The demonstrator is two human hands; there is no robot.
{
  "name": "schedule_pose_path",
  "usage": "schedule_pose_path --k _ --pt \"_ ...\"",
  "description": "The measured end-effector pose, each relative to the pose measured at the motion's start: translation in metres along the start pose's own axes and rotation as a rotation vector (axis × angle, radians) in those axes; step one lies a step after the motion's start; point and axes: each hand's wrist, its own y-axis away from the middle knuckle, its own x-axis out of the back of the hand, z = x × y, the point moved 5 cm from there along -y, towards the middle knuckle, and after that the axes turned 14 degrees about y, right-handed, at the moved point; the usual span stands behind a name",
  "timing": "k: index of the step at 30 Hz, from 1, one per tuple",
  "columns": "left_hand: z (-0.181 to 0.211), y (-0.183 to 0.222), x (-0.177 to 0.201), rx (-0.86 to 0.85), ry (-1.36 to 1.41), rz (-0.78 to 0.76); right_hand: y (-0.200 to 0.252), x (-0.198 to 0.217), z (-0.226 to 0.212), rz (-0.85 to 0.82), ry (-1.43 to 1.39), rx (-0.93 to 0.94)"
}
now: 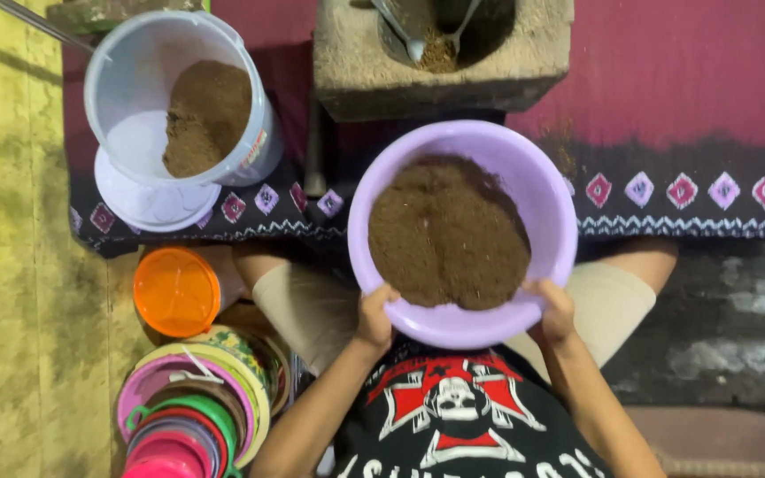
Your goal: Sifting through granular material in a bowl to remove small debris or specific particles by hand.
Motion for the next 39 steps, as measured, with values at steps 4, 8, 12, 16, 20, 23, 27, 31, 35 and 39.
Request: schedule_pose_path --k 4,8,12,16,20,23,27,31,35,39 --pt "-0.004 0.009 0.007 0.062 -0.108 -0.026 0.025 -0.017 -0.03 0.012 0.055 0.024" --pt "-0.005 0.015 0.004 0.033 -0.114 -0.067 0.016 0.003 -0.013 -0.043 0.059 0.078" --pt "-0.022 -0.003 0.016 -0.149 -0.434 -0.269 0.006 0.013 0.004 -0.018 0.051 0.119" --pt "-0.006 0.004 0.011 -0.087 -0.245 -0.147 -0.019 0.041 0.045 -0.018 0.007 0.056" --pt "0.0 0.004 -0.012 0.004 -0.081 -0.025 -0.009 0.016 0.024 0.0 -0.012 0.027" --pt "-0.001 0.01 0.02 -0.099 -0.456 -0.205 0.035 -0.015 -0.032 0.059 0.1 0.028" --pt "0.002 0.013 -0.006 -0.023 -0.061 -0.026 0.021 -0.031 -0.05 -0.082 0.161 0.224" --pt "0.003 0.021 -0.003 0.025 -0.144 -0.06 -0.029 0.04 0.047 -0.308 0.016 0.133" --pt "-0.005 0.007 0.007 0.002 -0.066 -0.011 -0.023 0.041 0.045 -0.199 0.013 0.216" --pt "-0.011 0.012 0.023 -0.156 -0.371 -0.182 -0.053 0.105 0.131 -0.234 0.074 0.135"
